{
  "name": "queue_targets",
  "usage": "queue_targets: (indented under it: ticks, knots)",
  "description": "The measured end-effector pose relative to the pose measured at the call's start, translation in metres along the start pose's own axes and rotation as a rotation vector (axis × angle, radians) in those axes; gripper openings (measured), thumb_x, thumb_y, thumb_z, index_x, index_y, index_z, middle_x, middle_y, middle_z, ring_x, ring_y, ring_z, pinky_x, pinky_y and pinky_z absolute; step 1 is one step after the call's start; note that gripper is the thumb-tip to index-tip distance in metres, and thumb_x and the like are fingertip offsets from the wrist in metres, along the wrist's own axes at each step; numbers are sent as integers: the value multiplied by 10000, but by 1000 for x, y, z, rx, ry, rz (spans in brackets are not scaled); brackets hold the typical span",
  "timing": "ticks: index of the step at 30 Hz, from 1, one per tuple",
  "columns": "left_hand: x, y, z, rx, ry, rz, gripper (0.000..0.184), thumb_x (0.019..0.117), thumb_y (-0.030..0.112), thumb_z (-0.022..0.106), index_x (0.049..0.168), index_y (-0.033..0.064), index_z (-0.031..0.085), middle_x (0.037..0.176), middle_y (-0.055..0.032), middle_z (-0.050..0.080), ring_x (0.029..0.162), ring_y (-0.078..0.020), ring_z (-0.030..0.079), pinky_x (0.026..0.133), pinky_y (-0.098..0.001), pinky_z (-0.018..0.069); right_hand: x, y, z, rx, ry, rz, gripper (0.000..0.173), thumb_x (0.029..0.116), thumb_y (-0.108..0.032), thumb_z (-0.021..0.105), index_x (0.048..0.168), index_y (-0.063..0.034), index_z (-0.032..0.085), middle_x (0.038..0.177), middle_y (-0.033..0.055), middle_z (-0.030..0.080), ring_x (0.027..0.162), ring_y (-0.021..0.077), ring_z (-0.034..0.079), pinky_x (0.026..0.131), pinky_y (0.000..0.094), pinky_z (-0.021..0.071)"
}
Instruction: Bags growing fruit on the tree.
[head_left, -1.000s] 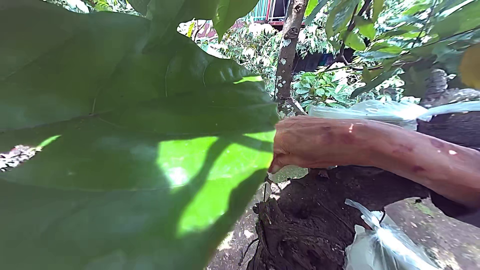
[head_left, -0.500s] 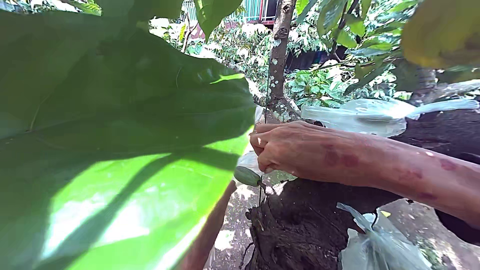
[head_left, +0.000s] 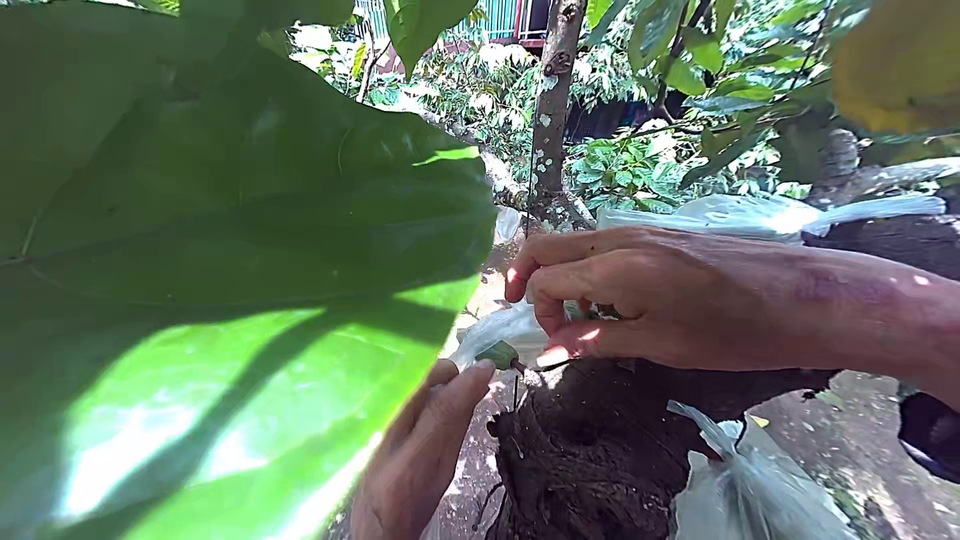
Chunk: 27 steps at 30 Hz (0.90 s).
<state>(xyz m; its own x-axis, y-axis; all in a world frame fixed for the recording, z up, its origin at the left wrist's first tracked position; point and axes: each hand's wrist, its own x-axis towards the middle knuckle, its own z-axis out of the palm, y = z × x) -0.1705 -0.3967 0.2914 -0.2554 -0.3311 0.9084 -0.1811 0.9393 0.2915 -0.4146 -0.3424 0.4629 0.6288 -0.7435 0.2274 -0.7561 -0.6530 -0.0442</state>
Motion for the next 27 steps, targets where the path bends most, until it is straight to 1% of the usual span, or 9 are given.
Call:
queue_targets:
  ticks: [2, 6, 10, 12, 14, 15, 18, 23, 27]
  knots:
    - [0, -6, -1, 34, -4, -11, 229, 976, 177, 702, 1203, 169, 731, 1074, -37, 684, 932, -61, 663, 774, -191, 553, 1, 1, 2, 74, 8, 18, 218, 966, -400, 677, 971, -182, 689, 926, -107, 639, 786, -42, 589, 663, 131, 507]
    - [1, -15, 7, 2, 38, -44, 112, 960, 135, 710, 1062, 140, 757, 1048, -55, 650, 866, -60, 620, 720, -176, 527, 6, -3, 7, 223, -33, 31, 199, 937, -334, 734, 993, -145, 705, 934, -76, 649, 806, -26, 588, 685, 134, 498]
    - [3, -17, 13, 8, 80, -54, 99, 957, 156, 726, 1042, 118, 760, 1015, -56, 638, 886, -54, 615, 751, -162, 523, 15, -10, 9, 320, -74, 48, 173, 955, -270, 706, 1044, -122, 703, 915, -52, 645, 762, -12, 565, 647, 140, 469]
    - [4, -18, 15, -13, 96, -64, 102, 951, 173, 735, 1032, 116, 760, 1030, -56, 620, 904, -57, 602, 777, -163, 517, 18, -11, 11, 374, -54, 49, 157, 963, -232, 689, 1050, -102, 698, 954, -38, 650, 752, -16, 543, 628, 135, 439]
    - [4, -19, 16, -45, 102, -72, 108, 945, 204, 742, 1021, 127, 748, 1060, -47, 611, 927, -58, 595, 802, -168, 515, 21, -12, 11, 394, -22, 38, 130, 949, -179, 694, 1033, -80, 689, 1066, -17, 672, 807, -13, 562, 668, 133, 460]
    - [4, -21, 17, -71, 107, -62, 110, 939, 207, 749, 1007, 121, 743, 1062, -44, 636, 945, -68, 620, 815, -180, 536, 22, -11, 10, 391, -15, 38, 132, 957, -174, 692, 1042, -73, 689, 1046, -14, 666, 797, -8, 558, 663, 135, 458]
    - [0, -23, 14, -171, 104, -47, 107, 913, 212, 770, 979, 139, 729, 1098, -15, 671, 1022, -99, 654, 861, -222, 568, 25, -13, 7, 397, -37, 53, 145, 987, -185, 669, 1068, -68, 694, 811, -30, 616, 672, 1, 532, 583, 151, 438]
    - [-2, -14, 21, -335, 44, -117, 101, 931, 219, 754, 1021, 177, 739, 1186, 24, 619, 1068, -51, 605, 915, -198, 528, 26, -17, -1, 298, -39, 81, 189, 991, -243, 674, 1045, -63, 688, 887, 29, 634, 771, 91, 561, 701, 250, 469]
    - [0, -10, 32, -367, 86, -139, 98, 969, 215, 710, 1058, 173, 710, 1228, 16, 611, 1095, -66, 617, 938, -216, 539, 24, -17, -5, 283, -5, 43, 143, 955, -196, 709, 974, -56, 689, 801, 11, 608, 689, 61, 519, 612, 213, 412]
